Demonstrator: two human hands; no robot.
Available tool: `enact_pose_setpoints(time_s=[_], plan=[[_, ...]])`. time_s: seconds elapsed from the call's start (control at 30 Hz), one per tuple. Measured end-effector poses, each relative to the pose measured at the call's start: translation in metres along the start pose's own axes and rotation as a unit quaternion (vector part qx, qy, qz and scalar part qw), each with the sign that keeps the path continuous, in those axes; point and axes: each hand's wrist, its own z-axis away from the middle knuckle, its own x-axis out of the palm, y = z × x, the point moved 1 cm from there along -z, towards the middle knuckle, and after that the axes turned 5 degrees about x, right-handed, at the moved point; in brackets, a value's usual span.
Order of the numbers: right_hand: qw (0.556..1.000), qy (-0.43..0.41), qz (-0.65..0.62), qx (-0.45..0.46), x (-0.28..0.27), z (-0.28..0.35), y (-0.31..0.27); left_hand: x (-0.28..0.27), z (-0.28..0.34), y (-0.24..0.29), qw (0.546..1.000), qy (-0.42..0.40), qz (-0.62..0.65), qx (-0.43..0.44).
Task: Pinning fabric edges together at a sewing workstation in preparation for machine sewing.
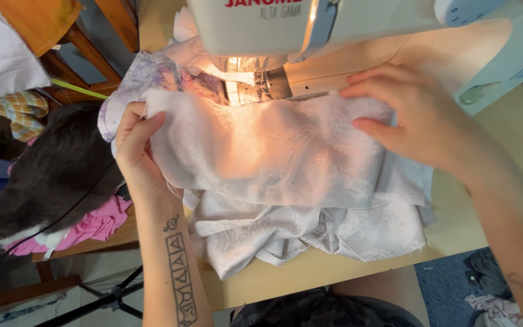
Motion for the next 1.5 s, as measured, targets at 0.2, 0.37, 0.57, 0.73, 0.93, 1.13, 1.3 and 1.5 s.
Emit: enact_pose_setpoints(time_s=[0.2, 0.37, 0.57, 0.73, 0.93, 1.13, 1.3, 1.5], plan=[[0.984, -0.094, 0.029, 0.147, -0.033, 0.003, 0.001, 0.001, 0.000, -0.008, 0.997, 0.042, -0.047, 0.050], [0.989, -0.088, 0.041, 0.115, -0.039, 0.008, 0.019, 0.012, 0.006, -0.006, 0.994, 0.065, -0.075, 0.038], [0.984, -0.099, 0.006, 0.151, -0.044, 0.017, 0.023, 0.014, 0.011, -0.004, 0.988, 0.090, -0.115, 0.055], [0.982, -0.084, 0.015, 0.167, -0.046, 0.025, 0.027, 0.017, 0.011, -0.002, 0.986, 0.101, -0.116, 0.057], [0.932, -0.032, 0.358, 0.046, -0.023, 0.040, 0.041, 0.015, 0.009, 0.000, 0.986, 0.108, -0.115, 0.056], [0.890, 0.028, 0.455, 0.004, -0.012, 0.040, 0.047, 0.020, 0.012, 0.003, 0.990, 0.083, -0.099, 0.058], [0.917, 0.051, 0.395, -0.007, -0.010, 0.038, 0.052, 0.017, 0.012, 0.002, 0.986, 0.084, -0.113, 0.089], [0.973, 0.105, 0.198, -0.047, -0.026, 0.037, 0.028, 0.016, 0.011, 0.001, 0.985, 0.093, -0.112, 0.094]])
